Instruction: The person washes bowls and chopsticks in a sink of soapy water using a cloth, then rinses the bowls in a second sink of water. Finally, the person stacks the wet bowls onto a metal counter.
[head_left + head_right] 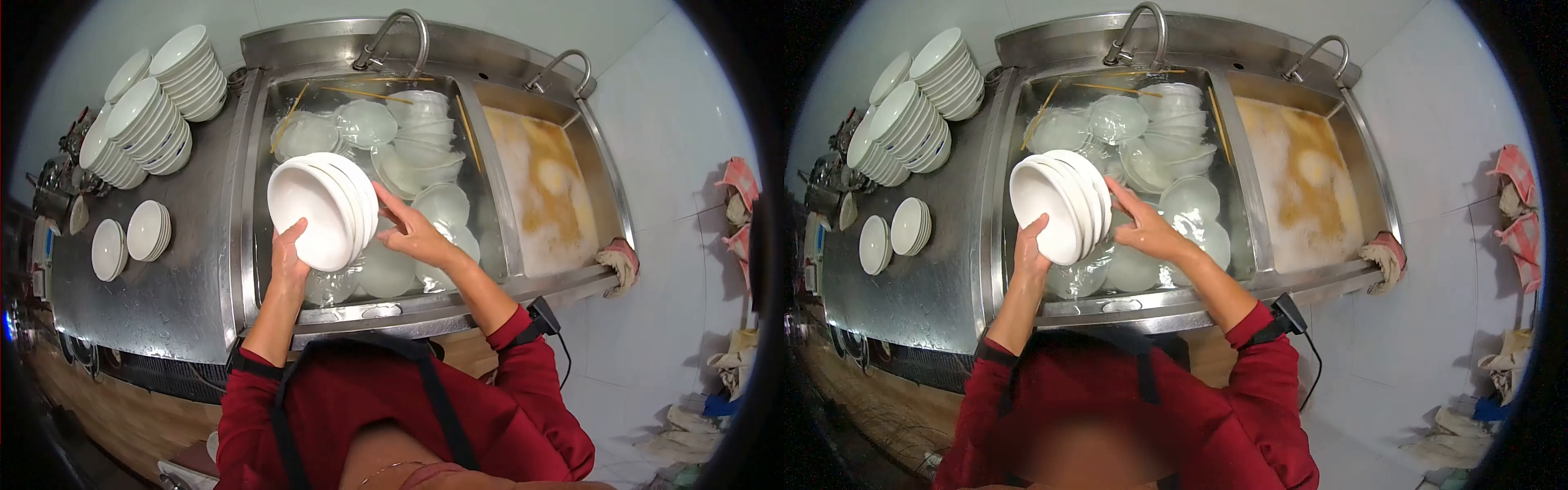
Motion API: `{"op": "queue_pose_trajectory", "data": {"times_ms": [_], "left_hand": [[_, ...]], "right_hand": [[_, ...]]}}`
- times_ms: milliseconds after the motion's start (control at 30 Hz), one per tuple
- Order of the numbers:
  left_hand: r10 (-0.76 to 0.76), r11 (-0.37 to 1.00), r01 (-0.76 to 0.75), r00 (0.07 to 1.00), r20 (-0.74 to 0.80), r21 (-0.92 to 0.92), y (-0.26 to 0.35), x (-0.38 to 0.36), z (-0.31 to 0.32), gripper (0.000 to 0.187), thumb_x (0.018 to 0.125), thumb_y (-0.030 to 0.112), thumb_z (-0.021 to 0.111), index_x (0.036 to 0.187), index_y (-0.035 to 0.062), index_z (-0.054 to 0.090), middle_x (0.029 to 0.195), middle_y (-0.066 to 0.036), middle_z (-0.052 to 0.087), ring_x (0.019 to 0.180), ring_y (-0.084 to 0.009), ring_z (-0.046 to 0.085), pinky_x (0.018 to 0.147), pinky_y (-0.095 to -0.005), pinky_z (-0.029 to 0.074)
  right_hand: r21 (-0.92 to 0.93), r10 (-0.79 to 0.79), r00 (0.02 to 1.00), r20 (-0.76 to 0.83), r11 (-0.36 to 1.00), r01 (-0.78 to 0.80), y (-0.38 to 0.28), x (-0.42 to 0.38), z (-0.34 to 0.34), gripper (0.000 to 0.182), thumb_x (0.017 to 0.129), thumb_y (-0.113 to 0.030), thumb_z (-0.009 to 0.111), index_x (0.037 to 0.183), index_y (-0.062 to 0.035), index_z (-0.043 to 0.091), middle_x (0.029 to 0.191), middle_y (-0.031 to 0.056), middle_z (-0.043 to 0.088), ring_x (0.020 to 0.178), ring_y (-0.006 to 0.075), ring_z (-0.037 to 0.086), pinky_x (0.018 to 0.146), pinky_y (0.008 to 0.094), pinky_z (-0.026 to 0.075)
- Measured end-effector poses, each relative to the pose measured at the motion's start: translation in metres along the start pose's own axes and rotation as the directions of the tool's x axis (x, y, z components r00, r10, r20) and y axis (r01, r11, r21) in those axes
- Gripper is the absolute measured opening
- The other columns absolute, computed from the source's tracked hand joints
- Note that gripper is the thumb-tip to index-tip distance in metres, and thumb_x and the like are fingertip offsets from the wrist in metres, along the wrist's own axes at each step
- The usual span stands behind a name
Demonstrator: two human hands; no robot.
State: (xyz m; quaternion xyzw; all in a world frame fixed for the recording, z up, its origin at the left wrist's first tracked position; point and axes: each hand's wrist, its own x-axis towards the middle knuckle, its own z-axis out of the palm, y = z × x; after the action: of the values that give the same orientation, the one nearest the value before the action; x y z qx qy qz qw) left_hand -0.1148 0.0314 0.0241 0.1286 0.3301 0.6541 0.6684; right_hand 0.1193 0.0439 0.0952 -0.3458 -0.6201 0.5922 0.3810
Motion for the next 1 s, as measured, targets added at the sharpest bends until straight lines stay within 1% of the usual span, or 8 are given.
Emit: {"op": "queue_pose_trajectory", "data": {"times_ms": [67, 200, 267, 400, 467, 567, 800, 1000], "left_hand": [[-0.047, 0.999, 0.047, 0.999, -0.026, -0.011, -0.002, 0.004, -0.012, 0.056, 0.076, -0.001, 0.058, 0.128, -0.0019, 0.037, 0.117, -0.018, 0.051, 0.106, -0.0324, 0.054, 0.093, -0.0442, 0.045], [-0.063, 0.998, 0.062, 0.996, -0.066, -0.029, -0.001, 0.007, -0.017, 0.054, 0.077, -0.002, 0.057, 0.127, -0.0022, 0.039, 0.116, -0.018, 0.052, 0.106, -0.0327, 0.054, 0.093, -0.0447, 0.045], [-0.06, 0.998, 0.061, 0.996, -0.073, 0.004, 0.003, 0.007, -0.015, 0.053, 0.077, -0.002, 0.057, 0.127, -0.0021, 0.039, 0.118, -0.018, 0.052, 0.107, -0.0326, 0.053, 0.092, -0.0453, 0.046], [0.03, 0.994, -0.023, 0.998, -0.06, 0.11, 0.005, 0.006, -0.004, 0.056, 0.076, -0.005, 0.055, 0.129, -0.0017, 0.037, 0.119, -0.019, 0.051, 0.108, -0.0331, 0.053, 0.092, -0.0453, 0.046], [0.084, 0.985, -0.073, 0.994, -0.066, 0.155, 0.004, 0.002, 0.001, 0.057, 0.075, -0.006, 0.054, 0.129, -0.0015, 0.036, 0.119, -0.019, 0.05, 0.108, -0.0332, 0.053, 0.093, -0.0453, 0.046], [0.043, 0.972, -0.019, 0.995, -0.094, 0.236, 0.004, 0.004, 0.003, 0.059, 0.074, -0.008, 0.053, 0.13, -0.0014, 0.035, 0.12, -0.02, 0.049, 0.108, -0.0333, 0.053, 0.093, -0.0454, 0.046], [0.027, 0.98, -0.014, 0.998, -0.06, 0.197, 0.001, 0.012, -0.005, 0.059, 0.074, -0.009, 0.052, 0.13, -0.0013, 0.035, 0.12, -0.02, 0.049, 0.108, -0.0327, 0.053, 0.093, -0.0438, 0.046], [0.23, 0.922, -0.211, 0.973, -0.021, 0.323, 0.006, 0.012, 0.016, 0.06, 0.07, -0.008, 0.054, 0.128, -0.0019, 0.038, 0.117, -0.017, 0.052, 0.104, -0.0287, 0.055, 0.092, -0.0389, 0.046]], "right_hand": [[-0.145, 0.293, 0.941, 0.171, 0.952, -0.271, 0.017, -0.004, -0.025, 0.076, 0.073, -0.01, 0.053, 0.142, -0.006, 0.022, 0.133, 0.0144, 0.044, 0.12, 0.0244, 0.044, 0.102, 0.0329, 0.031], [-0.59, 0.474, 0.879, -0.05, 0.696, -0.409, 0.083, -0.018, -0.062, 0.057, 0.076, -0.018, 0.054, 0.13, -0.0036, 0.044, 0.105, 0.0194, 0.06, 0.101, 0.0254, 0.056, 0.088, 0.0368, 0.044], [-0.889, 0.373, 0.893, -0.251, 0.277, -0.365, 0.109, -0.027, -0.065, 0.039, 0.076, -0.017, 0.057, 0.11, 0.0017, 0.056, 0.087, 0.0186, 0.062, 0.078, 0.0241, 0.062, 0.07, 0.0367, 0.05], [-0.188, 0.605, 0.793, -0.078, 0.772, -0.607, 0.111, -0.015, -0.086, 0.018, 0.081, -0.014, 0.057, 0.086, 0.0025, 0.058, 0.076, 0.0139, 0.062, 0.06, 0.021, 0.062, 0.049, 0.0329, 0.051], [0.372, 0.517, 0.855, -0.036, 0.801, -0.469, 0.069, 0.0, -0.07, 0.015, 0.085, -0.013, 0.054, 0.084, 0.0015, 0.057, 0.075, 0.0114, 0.061, 0.057, 0.019, 0.061, 0.046, 0.0314, 0.051], [0.618, 0.316, 0.949, 0.004, 0.745, -0.251, 0.0, 0.018, -0.025, 0.017, 0.088, -0.014, 0.051, 0.089, 0.0023, 0.057, 0.072, 0.0082, 0.059, 0.058, 0.0158, 0.061, 0.05, 0.0294, 0.053], [0.129, 0.084, 0.996, -0.024, 0.988, -0.08, -0.001, 0.013, -0.005, 0.026, 0.092, -0.02, 0.05, 0.102, 0.0027, 0.056, 0.078, 0.0052, 0.058, 0.067, 0.009, 0.055, 0.059, 0.023, 0.046], [-0.226, -0.01, 0.976, -0.218, 0.973, -0.041, -0.011, 0.002, 0.013, 0.045, 0.078, -0.028, 0.064, 0.103, 0.0071, 0.05, 0.081, 0.0158, 0.06, 0.073, 0.0236, 0.06, 0.068, 0.0358, 0.048]]}}
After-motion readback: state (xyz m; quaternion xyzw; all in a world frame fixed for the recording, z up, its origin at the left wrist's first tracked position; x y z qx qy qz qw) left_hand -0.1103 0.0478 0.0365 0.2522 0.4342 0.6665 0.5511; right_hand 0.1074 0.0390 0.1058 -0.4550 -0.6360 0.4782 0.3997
